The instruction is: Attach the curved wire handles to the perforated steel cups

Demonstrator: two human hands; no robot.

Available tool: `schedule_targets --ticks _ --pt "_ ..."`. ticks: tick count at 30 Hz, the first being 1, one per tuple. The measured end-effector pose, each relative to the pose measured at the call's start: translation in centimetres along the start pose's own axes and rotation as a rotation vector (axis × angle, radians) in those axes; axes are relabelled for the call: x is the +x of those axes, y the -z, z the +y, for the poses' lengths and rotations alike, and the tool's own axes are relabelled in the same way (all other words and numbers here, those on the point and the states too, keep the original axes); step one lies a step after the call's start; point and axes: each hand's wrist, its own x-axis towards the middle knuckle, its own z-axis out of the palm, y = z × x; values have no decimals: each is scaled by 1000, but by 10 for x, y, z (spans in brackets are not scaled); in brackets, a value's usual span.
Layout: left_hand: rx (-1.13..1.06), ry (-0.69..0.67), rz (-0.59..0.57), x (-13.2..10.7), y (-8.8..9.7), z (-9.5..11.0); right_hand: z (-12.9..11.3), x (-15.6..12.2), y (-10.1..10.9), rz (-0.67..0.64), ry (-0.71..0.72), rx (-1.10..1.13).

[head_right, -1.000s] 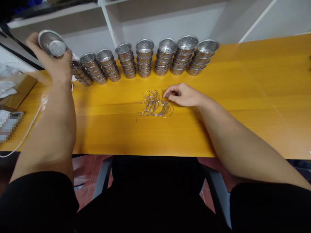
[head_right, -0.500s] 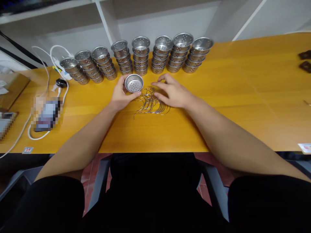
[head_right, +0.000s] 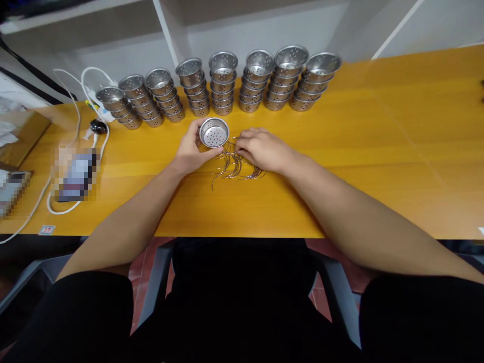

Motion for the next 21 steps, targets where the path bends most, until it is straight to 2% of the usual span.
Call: schedule_targets --ticks 7,11,14,21 --pt "1 -79 14 1 -3 -15 -1 -5 5 119 -54 114" --pt "-46 -63 28 2 -3 -16 -1 -9 15 192 -78 192" --pt "-93 -43 12 3 -3 -18 0 -11 19 255 -151 259" --pt "-194 -84 -60 5 -1 -25 14 -10 14 524 -261 388"
